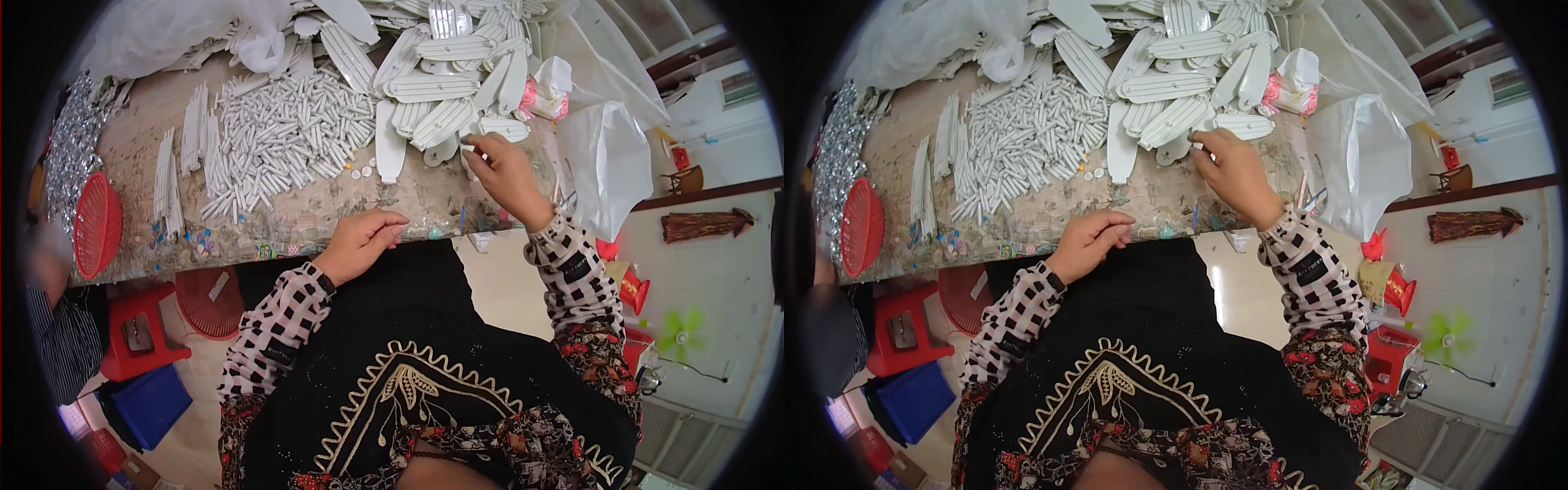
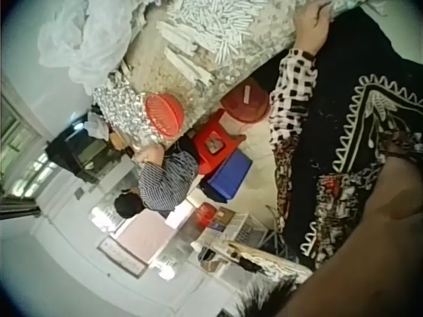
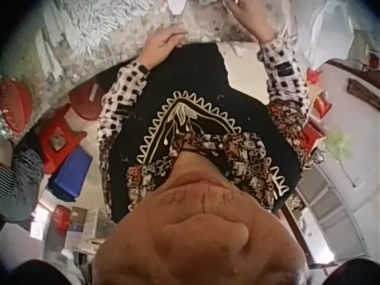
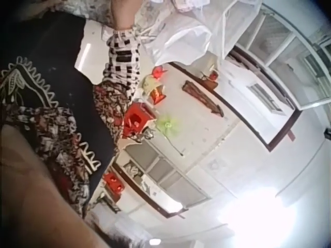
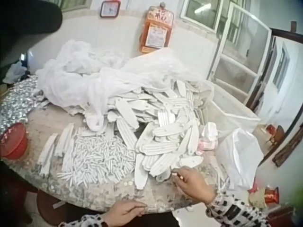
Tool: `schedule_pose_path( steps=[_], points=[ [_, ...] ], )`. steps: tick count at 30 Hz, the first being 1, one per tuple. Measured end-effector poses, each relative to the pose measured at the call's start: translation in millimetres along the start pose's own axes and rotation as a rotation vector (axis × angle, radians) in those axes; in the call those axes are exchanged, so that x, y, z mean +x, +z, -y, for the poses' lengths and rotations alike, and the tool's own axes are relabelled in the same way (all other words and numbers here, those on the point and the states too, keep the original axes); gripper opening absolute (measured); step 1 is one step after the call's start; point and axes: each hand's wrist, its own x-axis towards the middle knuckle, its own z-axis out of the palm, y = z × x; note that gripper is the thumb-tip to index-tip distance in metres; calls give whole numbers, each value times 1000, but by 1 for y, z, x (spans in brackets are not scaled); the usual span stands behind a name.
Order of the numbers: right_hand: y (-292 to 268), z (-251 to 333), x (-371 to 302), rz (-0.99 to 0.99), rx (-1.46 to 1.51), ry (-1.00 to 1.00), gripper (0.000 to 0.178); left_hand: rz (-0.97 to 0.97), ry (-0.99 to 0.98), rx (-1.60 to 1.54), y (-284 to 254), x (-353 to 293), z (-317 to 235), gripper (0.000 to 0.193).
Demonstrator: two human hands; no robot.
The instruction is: The person assembles plastic structural components by hand, joining plastic housings with internal clips from component stacks.
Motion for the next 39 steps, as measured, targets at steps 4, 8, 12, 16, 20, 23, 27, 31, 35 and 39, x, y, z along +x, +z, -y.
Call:
schedule_pose_path(
  steps=[4, 8, 12, 16, 20, 23, 27, 31, 35, 39],
  points=[
    [18, 11, 12, -36, -185, -99, 24, 0, -6, 33, -3, -1, -2, 19],
    [36, 5, 23, -81, -320, -200, 25, -6, 57, 78, 0, -2, 2, 19],
    [24, 8, 24, -259, -84, -199, 21, -72, 127, 135, 6, -1, 14, 19],
    [14, 45, 12, -217, 237, -117, 16, -129, -49, -165, 6, -7, 3, 20],
    [25, 90, -4, -119, 712, 5, 19, -521, 37, -396, -2, -8, -13, 25],
    [50, 106, -4, 1, 924, 63, 19, -544, 65, -251, -12, -15, -15, 24],
    [74, 122, 4, 57, 1205, 192, 22, -335, -154, -312, -37, -35, -21, 24],
    [103, 129, 0, 106, 1174, 199, 26, -346, -199, -426, -49, -51, -24, 21],
    [123, 148, -6, 129, 1207, 155, 31, -417, -133, -287, -50, -62, -19, 23],
    [138, 160, -10, 232, 1088, 109, 47, -474, -162, 218, -48, -68, -18, 23]
  ],
)
